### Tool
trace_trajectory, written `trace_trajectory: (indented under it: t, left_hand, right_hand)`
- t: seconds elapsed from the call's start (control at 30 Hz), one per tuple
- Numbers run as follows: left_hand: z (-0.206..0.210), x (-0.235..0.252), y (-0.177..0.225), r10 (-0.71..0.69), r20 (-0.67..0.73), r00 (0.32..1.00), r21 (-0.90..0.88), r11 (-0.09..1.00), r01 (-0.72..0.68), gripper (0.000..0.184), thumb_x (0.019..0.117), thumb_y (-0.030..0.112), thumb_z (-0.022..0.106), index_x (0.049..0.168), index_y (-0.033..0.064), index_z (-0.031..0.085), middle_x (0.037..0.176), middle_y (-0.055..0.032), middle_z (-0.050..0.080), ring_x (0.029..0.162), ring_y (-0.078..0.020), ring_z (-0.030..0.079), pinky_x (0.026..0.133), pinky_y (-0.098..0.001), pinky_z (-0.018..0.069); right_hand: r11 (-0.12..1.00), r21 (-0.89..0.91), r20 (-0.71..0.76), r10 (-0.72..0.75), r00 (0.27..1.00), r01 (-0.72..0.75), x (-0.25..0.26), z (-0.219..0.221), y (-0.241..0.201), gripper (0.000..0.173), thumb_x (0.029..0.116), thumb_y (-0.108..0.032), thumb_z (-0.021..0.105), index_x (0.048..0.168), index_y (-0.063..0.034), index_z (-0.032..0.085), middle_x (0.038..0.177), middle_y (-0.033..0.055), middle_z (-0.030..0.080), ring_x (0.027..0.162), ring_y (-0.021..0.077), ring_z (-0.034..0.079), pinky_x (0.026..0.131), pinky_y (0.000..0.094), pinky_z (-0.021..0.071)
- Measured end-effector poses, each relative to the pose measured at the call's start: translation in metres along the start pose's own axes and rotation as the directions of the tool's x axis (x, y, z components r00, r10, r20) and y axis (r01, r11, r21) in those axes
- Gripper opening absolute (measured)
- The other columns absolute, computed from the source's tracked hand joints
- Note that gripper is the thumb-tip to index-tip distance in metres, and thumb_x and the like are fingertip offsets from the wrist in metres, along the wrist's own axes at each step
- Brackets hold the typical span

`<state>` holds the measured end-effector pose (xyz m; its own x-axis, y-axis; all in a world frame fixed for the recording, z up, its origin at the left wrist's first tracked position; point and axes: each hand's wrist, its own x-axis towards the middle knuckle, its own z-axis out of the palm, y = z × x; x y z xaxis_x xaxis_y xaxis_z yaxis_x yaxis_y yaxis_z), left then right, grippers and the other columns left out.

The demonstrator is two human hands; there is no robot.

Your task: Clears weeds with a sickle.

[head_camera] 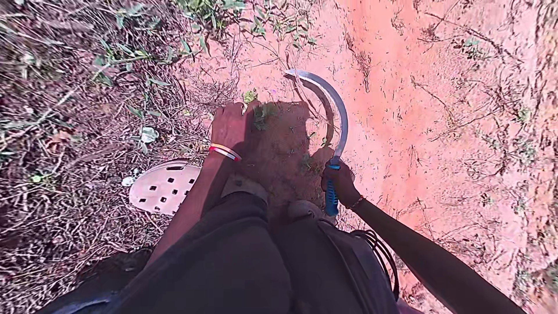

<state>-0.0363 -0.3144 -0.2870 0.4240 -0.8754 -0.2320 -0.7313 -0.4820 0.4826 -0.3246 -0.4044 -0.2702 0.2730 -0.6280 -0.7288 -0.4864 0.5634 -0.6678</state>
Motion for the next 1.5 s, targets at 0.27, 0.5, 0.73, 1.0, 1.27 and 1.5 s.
trace_trajectory:
  t: [0.27, 0.5, 0.73, 1.0, 1.27, 1.5]
  left_hand:
    - [-0.007, 0.037, -0.003, -0.205, 0.168, 0.964, -0.006, 0.978, 0.209, 0.048, 0.0979, 0.019, 0.066, 0.145, 0.0128, 0.058, 0.123, -0.0349, 0.065, 0.116, -0.0564, 0.061, 0.097, -0.0737, 0.0428]
    - [0.031, 0.007, -0.016, -0.191, -0.097, 0.977, -0.103, 0.978, 0.181, 0.044, 0.0893, 0.018, 0.076, 0.132, 0.0094, 0.07, 0.129, -0.0312, 0.064, 0.119, -0.0545, 0.058, 0.1, -0.0677, 0.0401]
    - [0.032, 0.001, -0.013, -0.164, -0.165, 0.973, -0.146, 0.979, 0.141, 0.038, 0.0883, 0.005, 0.071, 0.126, 0.0076, 0.073, 0.12, -0.0304, 0.068, 0.113, -0.053, 0.062, 0.096, -0.0665, 0.0437]
    - [0.034, 0.001, -0.015, -0.123, -0.227, 0.966, -0.165, 0.983, 0.086, 0.034, 0.0901, -0.003, 0.065, 0.123, 0.0039, 0.074, 0.113, -0.0329, 0.068, 0.106, -0.056, 0.063, 0.092, -0.0684, 0.0444]
    - [0.028, -0.001, -0.014, -0.157, -0.153, 0.976, -0.205, 0.971, 0.124, 0.039, 0.0913, 0.0, 0.065, 0.13, 0.0048, 0.071, 0.122, -0.0328, 0.066, 0.114, -0.0547, 0.061, 0.099, -0.0674, 0.0415]
    - [0.037, 0.0, -0.017, -0.132, -0.225, 0.965, -0.184, 0.979, 0.091, 0.039, 0.0888, -0.005, 0.065, 0.125, 0.0055, 0.073, 0.118, -0.0315, 0.068, 0.109, -0.0539, 0.063, 0.095, -0.0668, 0.0426]
  right_hand:
    - [0.989, 0.134, -0.122, -0.047, 0.991, 0.063, -0.002, 0.012, -0.018, 0.005, 0.0902, -0.001, 0.051, 0.093, -0.0053, 0.049, 0.057, -0.0029, 0.053, 0.044, 0.0081, 0.054, 0.044, 0.025, 0.0507]
    - [0.968, 0.235, -0.151, -0.058, 0.987, 0.093, 0.105, 0.038, -0.095, 0.018, 0.0975, 0.001, 0.05, 0.081, -0.007, 0.049, 0.052, -0.0013, 0.047, 0.04, 0.0096, 0.048, 0.041, 0.0253, 0.0464]
    - [0.966, -0.257, -0.213, -0.085, 0.973, 0.028, 0.091, 0.08, -0.068, 0.02, 0.1016, -0.01, 0.058, 0.108, 0.0088, 0.06, 0.081, 0.0131, 0.06, 0.065, 0.0188, 0.059, 0.065, 0.0367, 0.0529]
    - [0.99, 0.019, -0.324, -0.125, 0.938, 0.139, 0.049, 0.038, -0.049, 0.003, 0.0956, 0.001, 0.056, 0.097, 0.003, 0.058, 0.063, 0.0028, 0.057, 0.049, 0.0095, 0.055, 0.049, 0.0264, 0.0499]
    - [0.992, -0.078, -0.197, -0.113, 0.974, 0.099, 0.124, 0.054, -0.088, 0.008, 0.0974, -0.005, 0.055, 0.09, -0.0033, 0.052, 0.056, -0.0005, 0.051, 0.042, 0.0106, 0.052, 0.043, 0.0275, 0.0491]
    - [0.982, -0.152, -0.15, -0.137, 0.979, 0.114, 0.068, 0.026, -0.079, 0.006, 0.0947, 0.002, 0.056, 0.099, 0.0002, 0.06, 0.061, -0.0017, 0.054, 0.047, 0.0061, 0.051, 0.047, 0.0232, 0.0458]
